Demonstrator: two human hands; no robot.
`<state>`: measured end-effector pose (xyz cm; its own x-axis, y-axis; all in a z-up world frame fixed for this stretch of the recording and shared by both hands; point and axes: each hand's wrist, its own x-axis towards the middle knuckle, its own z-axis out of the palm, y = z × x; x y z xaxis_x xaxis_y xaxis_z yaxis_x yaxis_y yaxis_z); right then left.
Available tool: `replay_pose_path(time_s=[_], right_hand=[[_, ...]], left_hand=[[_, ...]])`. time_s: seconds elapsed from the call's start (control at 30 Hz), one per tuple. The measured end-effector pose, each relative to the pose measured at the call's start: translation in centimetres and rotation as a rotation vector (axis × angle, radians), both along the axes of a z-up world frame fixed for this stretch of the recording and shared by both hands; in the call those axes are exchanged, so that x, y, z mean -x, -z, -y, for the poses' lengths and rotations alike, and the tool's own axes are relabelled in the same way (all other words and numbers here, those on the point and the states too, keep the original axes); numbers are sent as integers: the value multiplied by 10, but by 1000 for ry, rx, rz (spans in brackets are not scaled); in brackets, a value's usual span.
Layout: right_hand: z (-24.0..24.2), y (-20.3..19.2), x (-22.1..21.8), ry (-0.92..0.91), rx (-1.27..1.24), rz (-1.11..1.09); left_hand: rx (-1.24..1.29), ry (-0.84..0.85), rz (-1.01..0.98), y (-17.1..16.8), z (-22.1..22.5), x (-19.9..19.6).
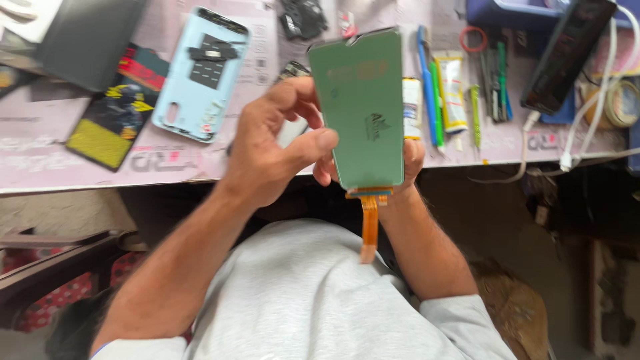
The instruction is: The person works on a disassembled mobile phone by removing a black internal component using a screwdriver, peeling adhesive from a new screen assembly, and applying tape to the internal parts.
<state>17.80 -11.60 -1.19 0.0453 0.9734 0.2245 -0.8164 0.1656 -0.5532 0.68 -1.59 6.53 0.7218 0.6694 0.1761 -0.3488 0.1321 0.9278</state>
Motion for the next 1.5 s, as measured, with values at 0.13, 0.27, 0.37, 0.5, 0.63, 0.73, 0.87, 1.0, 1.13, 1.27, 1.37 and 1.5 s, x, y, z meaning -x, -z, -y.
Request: replay_pose_path(time_s=[0.13, 0.27, 0.37, 0.5, 0.63, 0.73, 0.87, 1.0, 1.13, 1.27, 1.37, 1.5], right_hand=[[1, 5, 10, -177, 84, -108], [4, 2, 19, -257, 68, -216], [1, -3, 34, -229, -2, -213], [-1, -3, 44, 11, 44, 154], [-9, 5, 45, 230, 181, 63], [-14, 2, 35, 280, 216, 39], [-9, -19, 0, 234, 292, 146], [13, -32, -17, 44, 350, 381], [30, -36, -4, -36, 285, 654], [35, -50, 8, 4, 254, 911], [35, -61, 16, 75, 177, 950], [33, -68, 19, 125, 45, 1056]], left_hand=[[300, 8, 71, 6, -2, 2], [429, -79, 221, 14, 2, 6], [428, -382, 258, 25, 1, 1], [433, -516, 284, 42, 6, -5], [296, -561, 275, 52, 22, -7], [264, -426, 399, 50, 30, 4], [473, -129, 607, 35, 12, 51], [401, 93, 171, 21, -18, 81], [-1, 179, -196, 19, 0, 72], [-147, 169, -207, 17, 15, 69], [-158, 141, -195, 13, 19, 71], [-242, 127, -271, 5, 24, 76]])
